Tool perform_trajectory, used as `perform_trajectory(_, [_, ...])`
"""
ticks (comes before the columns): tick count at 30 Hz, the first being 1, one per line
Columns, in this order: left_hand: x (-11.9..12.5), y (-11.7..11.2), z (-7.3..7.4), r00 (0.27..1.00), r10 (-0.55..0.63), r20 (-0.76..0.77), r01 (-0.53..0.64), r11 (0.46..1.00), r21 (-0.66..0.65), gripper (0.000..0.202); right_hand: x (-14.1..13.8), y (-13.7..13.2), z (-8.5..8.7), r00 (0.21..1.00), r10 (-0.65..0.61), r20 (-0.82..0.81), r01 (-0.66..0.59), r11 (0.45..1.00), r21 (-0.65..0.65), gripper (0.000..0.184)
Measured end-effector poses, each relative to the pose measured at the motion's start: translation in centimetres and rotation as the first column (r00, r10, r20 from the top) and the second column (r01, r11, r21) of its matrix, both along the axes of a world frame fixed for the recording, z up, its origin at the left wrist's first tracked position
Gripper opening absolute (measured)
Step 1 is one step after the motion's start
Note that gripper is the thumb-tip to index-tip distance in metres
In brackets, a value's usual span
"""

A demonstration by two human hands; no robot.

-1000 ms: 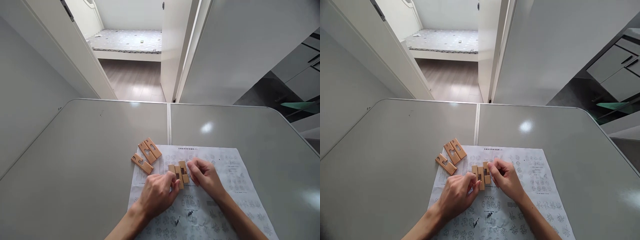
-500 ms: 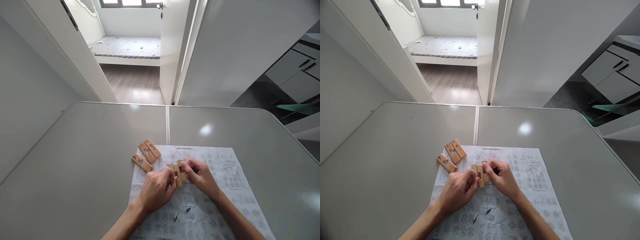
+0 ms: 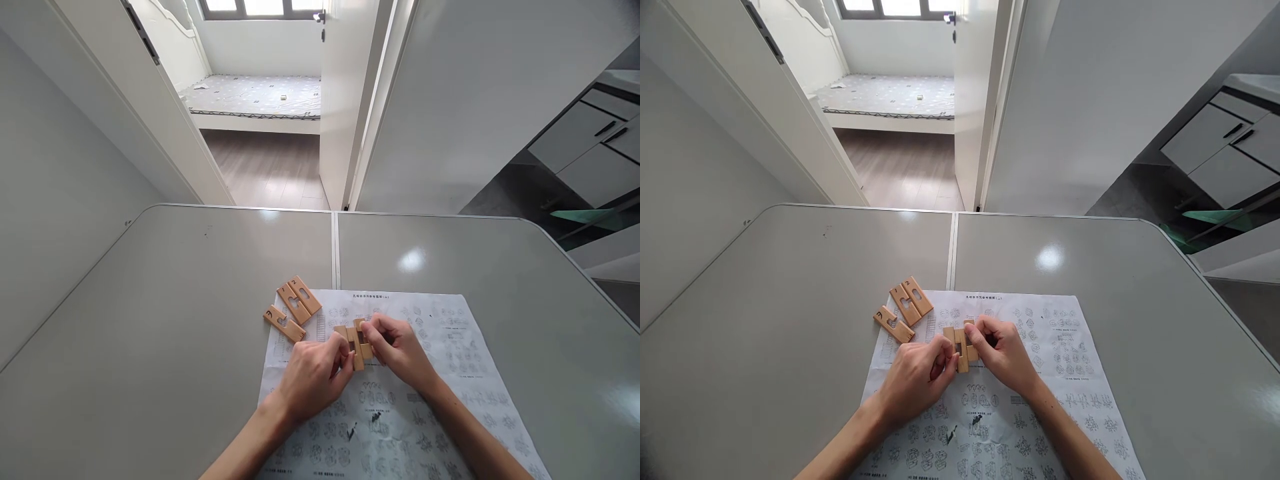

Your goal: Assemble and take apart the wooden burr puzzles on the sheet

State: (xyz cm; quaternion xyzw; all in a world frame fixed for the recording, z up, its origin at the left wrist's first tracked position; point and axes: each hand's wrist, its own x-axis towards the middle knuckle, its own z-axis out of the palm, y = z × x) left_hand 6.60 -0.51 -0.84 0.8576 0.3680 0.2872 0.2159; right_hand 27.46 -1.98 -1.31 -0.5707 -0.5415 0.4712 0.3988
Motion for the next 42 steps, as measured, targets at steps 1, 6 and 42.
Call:
perform_trajectory(1, [-0.01,0.01,0.01,1.0,0.0,-0.002,0.0,1.0,-0.005,0.015,-0.01,0.0,0.0,1.0,0.0,-0.001,0.0,1.0,-0.001,0.06])
perform_trajectory(6, [-0.07,0.0,0.04,1.0,0.0,-0.006,0.0,1.0,-0.027,0.014,-0.03,0.0,-0.08,1.0,0.002,0.001,-0.002,1.0,-0.006,0.06])
perform_trajectory(42, [-0.04,-0.01,-0.04,1.0,-0.005,0.015,0.006,0.999,-0.033,0.017,-0.06,0.03,0.01,1.0,0.009,0.014,-0.009,1.0,-0.001,0.057])
